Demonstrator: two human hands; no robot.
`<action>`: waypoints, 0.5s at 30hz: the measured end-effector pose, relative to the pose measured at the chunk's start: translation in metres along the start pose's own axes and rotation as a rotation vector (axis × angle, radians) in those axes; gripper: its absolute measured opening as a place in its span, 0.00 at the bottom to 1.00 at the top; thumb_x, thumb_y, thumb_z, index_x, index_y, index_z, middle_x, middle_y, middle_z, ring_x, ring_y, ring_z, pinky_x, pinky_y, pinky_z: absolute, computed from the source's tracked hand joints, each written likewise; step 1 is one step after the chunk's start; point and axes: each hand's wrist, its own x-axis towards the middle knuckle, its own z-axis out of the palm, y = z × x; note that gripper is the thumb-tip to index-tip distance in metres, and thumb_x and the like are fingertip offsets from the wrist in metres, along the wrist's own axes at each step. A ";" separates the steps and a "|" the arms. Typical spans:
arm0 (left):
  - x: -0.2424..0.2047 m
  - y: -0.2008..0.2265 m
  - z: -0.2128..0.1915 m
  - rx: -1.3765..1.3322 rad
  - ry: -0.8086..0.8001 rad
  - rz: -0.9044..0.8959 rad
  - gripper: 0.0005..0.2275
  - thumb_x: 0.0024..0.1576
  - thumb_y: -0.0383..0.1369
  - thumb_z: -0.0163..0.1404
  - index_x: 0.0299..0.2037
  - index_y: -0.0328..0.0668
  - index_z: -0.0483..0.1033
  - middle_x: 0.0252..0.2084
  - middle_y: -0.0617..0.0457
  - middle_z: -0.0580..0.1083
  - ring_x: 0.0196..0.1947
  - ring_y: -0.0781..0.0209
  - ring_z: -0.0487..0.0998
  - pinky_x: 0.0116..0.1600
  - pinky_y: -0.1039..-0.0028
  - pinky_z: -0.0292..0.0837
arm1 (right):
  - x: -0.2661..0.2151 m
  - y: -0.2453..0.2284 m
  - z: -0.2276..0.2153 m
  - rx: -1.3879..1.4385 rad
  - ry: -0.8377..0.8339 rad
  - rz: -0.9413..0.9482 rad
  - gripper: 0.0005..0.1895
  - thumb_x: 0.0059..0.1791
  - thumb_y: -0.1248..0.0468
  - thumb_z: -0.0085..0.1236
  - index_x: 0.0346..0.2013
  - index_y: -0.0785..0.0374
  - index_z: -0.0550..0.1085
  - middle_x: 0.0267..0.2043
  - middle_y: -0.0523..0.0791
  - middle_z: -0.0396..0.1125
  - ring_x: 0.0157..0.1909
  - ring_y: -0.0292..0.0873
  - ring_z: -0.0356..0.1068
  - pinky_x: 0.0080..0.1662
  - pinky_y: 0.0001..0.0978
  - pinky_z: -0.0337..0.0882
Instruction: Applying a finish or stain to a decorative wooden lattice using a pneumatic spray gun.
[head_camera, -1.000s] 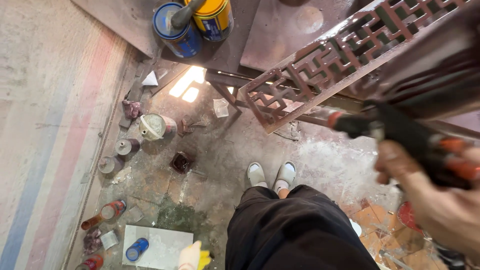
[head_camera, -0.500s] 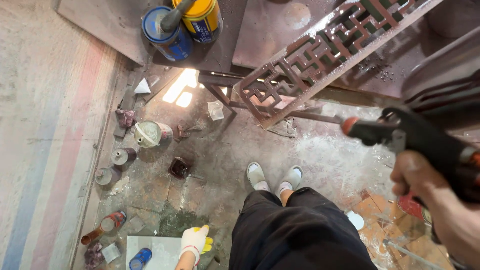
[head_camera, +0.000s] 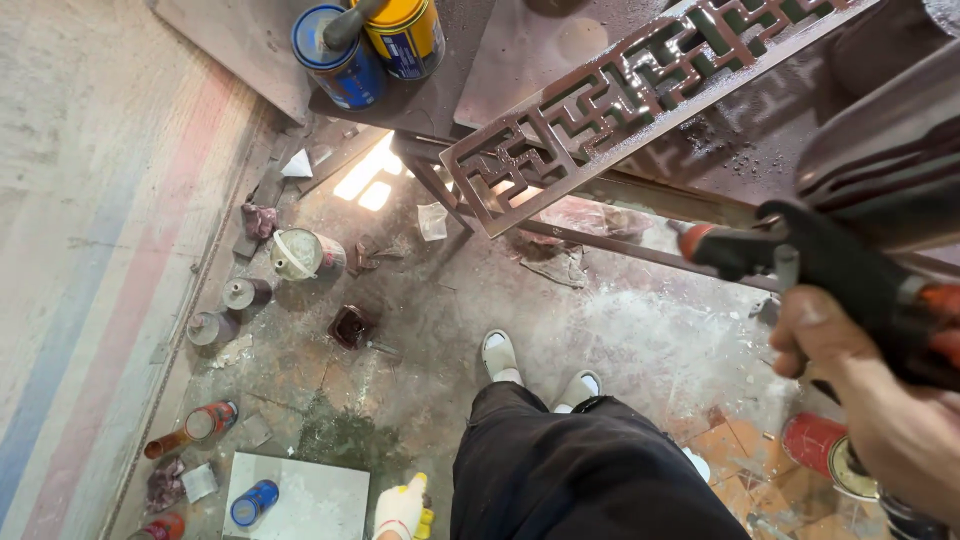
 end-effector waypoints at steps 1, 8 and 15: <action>0.006 -0.011 0.005 -0.103 -0.008 -0.012 0.18 0.62 0.35 0.53 0.28 0.20 0.74 0.18 0.34 0.72 0.10 0.47 0.65 0.17 0.63 0.59 | -0.006 -0.003 -0.004 -0.005 0.073 -0.155 0.26 0.62 0.53 0.42 0.36 0.71 0.78 0.31 0.54 0.74 0.34 0.51 0.70 0.45 0.42 0.64; 0.053 -0.057 0.015 -0.149 -0.014 0.017 0.17 0.61 0.32 0.55 0.28 0.16 0.76 0.21 0.31 0.74 0.14 0.41 0.71 0.24 0.60 0.67 | -0.095 -0.071 -0.007 -0.015 0.116 -0.422 0.12 0.43 0.66 0.66 0.30 0.78 0.83 0.20 0.60 0.81 0.19 0.57 0.81 0.21 0.46 0.78; 0.087 -0.063 0.013 -0.202 -0.039 0.085 0.19 0.61 0.31 0.55 0.22 0.17 0.75 0.17 0.33 0.71 0.12 0.40 0.70 0.22 0.59 0.67 | -0.023 -0.054 -0.033 -0.143 0.148 -0.254 0.33 0.67 0.50 0.45 0.28 0.70 0.78 0.23 0.52 0.73 0.12 0.52 0.56 0.19 0.46 0.65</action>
